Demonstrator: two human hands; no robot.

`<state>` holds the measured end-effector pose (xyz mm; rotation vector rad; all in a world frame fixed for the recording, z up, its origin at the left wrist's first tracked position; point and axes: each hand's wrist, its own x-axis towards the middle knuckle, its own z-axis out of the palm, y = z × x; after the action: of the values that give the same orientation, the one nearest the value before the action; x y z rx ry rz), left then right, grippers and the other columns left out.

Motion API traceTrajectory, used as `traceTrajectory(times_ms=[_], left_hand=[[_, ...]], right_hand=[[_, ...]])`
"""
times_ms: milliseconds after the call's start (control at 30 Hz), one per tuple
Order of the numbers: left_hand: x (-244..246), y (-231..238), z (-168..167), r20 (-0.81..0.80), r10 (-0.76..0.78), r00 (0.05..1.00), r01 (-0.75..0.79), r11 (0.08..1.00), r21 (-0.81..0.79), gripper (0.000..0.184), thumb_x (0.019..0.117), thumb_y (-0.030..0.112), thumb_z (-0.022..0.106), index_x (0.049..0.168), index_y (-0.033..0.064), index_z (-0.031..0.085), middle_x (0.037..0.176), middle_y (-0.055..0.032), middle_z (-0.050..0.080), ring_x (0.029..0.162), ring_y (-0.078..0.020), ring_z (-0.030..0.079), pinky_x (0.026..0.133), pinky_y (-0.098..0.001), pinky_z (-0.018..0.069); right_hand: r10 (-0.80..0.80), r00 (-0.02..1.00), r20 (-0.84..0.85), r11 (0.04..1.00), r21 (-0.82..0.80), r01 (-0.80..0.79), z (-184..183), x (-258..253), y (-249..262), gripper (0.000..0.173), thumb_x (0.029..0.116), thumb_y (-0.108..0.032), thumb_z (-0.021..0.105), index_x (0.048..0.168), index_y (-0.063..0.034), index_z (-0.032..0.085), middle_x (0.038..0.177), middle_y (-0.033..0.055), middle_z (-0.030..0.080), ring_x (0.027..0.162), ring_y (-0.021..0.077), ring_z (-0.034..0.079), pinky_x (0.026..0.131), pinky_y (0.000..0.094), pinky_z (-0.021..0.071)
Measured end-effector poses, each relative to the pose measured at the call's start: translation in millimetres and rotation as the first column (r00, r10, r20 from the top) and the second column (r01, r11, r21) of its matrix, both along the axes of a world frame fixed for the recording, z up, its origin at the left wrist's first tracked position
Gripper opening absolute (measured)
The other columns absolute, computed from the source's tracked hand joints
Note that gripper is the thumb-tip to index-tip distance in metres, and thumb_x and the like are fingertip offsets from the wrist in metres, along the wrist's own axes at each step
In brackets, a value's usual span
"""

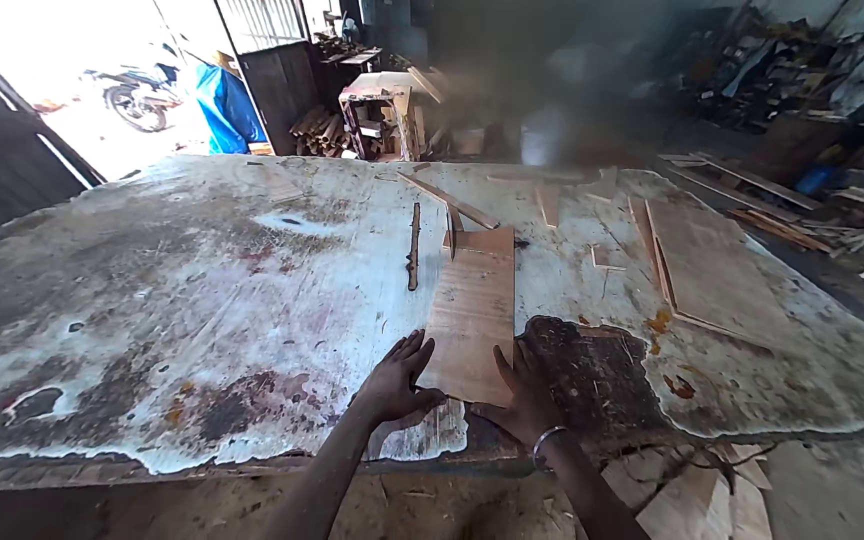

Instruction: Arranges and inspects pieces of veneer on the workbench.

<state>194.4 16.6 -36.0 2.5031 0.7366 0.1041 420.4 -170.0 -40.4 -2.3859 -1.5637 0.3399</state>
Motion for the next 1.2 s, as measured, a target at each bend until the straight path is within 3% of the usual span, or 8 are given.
traceTrajectory(times_ms=[200, 467, 533, 600, 700, 967, 1133, 1200], left_hand=[[8, 14, 4, -0.045, 0.005, 0.999, -0.005, 1.000, -0.003, 0.100, 0.0840, 0.078, 0.060, 0.161, 0.0202, 0.034, 0.170, -0.0038, 0.023, 0.159, -0.0165, 0.011, 0.130, -0.0383, 0.0087], [29, 47, -2, -0.026, 0.046, 0.999, -0.045, 0.998, 0.039, 0.100, 0.0850, 0.078, 0.059, 0.162, 0.0207, 0.032, 0.170, -0.0021, 0.023, 0.159, -0.0137, 0.012, 0.130, -0.0389, 0.0097], [31, 44, -8, -0.008, 0.055, 0.998, -0.055, 0.998, 0.035, 0.101, 0.0839, 0.078, 0.060, 0.162, 0.0212, 0.032, 0.170, -0.0020, 0.024, 0.159, -0.0143, 0.012, 0.130, -0.0398, 0.0096], [31, 42, -10, 0.006, 0.084, 0.996, -0.084, 0.996, 0.029, 0.100, 0.0832, 0.078, 0.061, 0.161, 0.0218, 0.034, 0.170, -0.0016, 0.026, 0.159, -0.0150, 0.013, 0.130, -0.0416, 0.0080], [30, 40, -3, -0.014, 0.117, 0.993, -0.116, 0.992, 0.046, 0.095, 0.0860, 0.078, 0.058, 0.161, 0.0242, 0.034, 0.169, 0.0009, 0.028, 0.158, -0.0138, 0.015, 0.130, -0.0425, 0.0073], [48, 73, -11, 0.006, 0.121, 0.993, -0.122, 0.989, 0.080, 0.089, 0.0907, 0.077, 0.051, 0.162, 0.0260, 0.032, 0.169, 0.0022, 0.027, 0.158, -0.0113, 0.015, 0.130, -0.0423, 0.0068], [61, 76, -8, 0.085, 0.208, 0.974, -0.215, 0.974, 0.073, 0.082, 0.0913, 0.070, 0.058, 0.158, 0.0257, 0.041, 0.165, -0.0001, 0.037, 0.156, -0.0178, 0.026, 0.129, -0.0513, 0.0117], [52, 65, -3, 0.060, 0.238, 0.969, -0.241, 0.969, 0.059, 0.080, 0.0922, 0.070, 0.056, 0.158, 0.0275, 0.041, 0.165, 0.0010, 0.037, 0.156, -0.0180, 0.025, 0.129, -0.0531, 0.0097]], right_hand=[[0.015, 1.000, 0.007, 1.000, -0.017, -0.014, 0, 11, 17, 0.126, 0.0657, -0.098, 0.052, 0.163, -0.0226, 0.028, 0.170, 0.0202, 0.012, 0.159, 0.0346, 0.005, 0.128, 0.0493, 0.0132], [-0.025, 1.000, 0.009, 0.999, -0.021, 0.025, -3, 30, 56, 0.122, 0.0650, -0.098, 0.052, 0.164, -0.0302, 0.026, 0.172, 0.0145, 0.011, 0.159, 0.0289, 0.006, 0.128, 0.0481, 0.0152], [-0.031, 1.000, -0.004, 1.000, -0.003, 0.031, -5, 31, 49, 0.116, 0.0687, -0.095, 0.054, 0.163, -0.0310, 0.029, 0.172, 0.0117, 0.014, 0.159, 0.0269, 0.009, 0.128, 0.0477, 0.0166], [-0.021, 0.999, -0.041, 0.998, 0.057, 0.024, -6, 28, 39, 0.100, 0.0796, -0.084, 0.057, 0.160, -0.0272, 0.037, 0.170, 0.0107, 0.022, 0.158, 0.0265, 0.015, 0.128, 0.0479, 0.0177], [0.006, 0.999, -0.045, 0.998, 0.066, -0.003, -4, 26, 38, 0.085, 0.0922, -0.069, 0.055, 0.160, -0.0213, 0.037, 0.168, 0.0148, 0.027, 0.157, 0.0303, 0.020, 0.128, 0.0509, 0.0181], [0.035, 0.999, 0.038, 0.995, 0.089, -0.039, -12, 48, 80, 0.086, 0.0954, -0.068, 0.050, 0.161, -0.0147, 0.033, 0.167, 0.0216, 0.024, 0.157, 0.0350, 0.018, 0.128, 0.0546, 0.0130], [0.055, 0.996, 0.077, 0.978, 0.195, -0.069, -13, 58, 93, 0.073, 0.0973, -0.060, 0.055, 0.156, -0.0161, 0.045, 0.161, 0.0250, 0.037, 0.150, 0.0438, 0.032, 0.121, 0.0623, 0.0266], [0.073, 0.993, 0.091, 0.967, 0.236, -0.093, -28, 59, 91, 0.074, 0.0953, -0.062, 0.053, 0.154, -0.0173, 0.049, 0.158, 0.0256, 0.040, 0.148, 0.0447, 0.036, 0.119, 0.0634, 0.0301]])
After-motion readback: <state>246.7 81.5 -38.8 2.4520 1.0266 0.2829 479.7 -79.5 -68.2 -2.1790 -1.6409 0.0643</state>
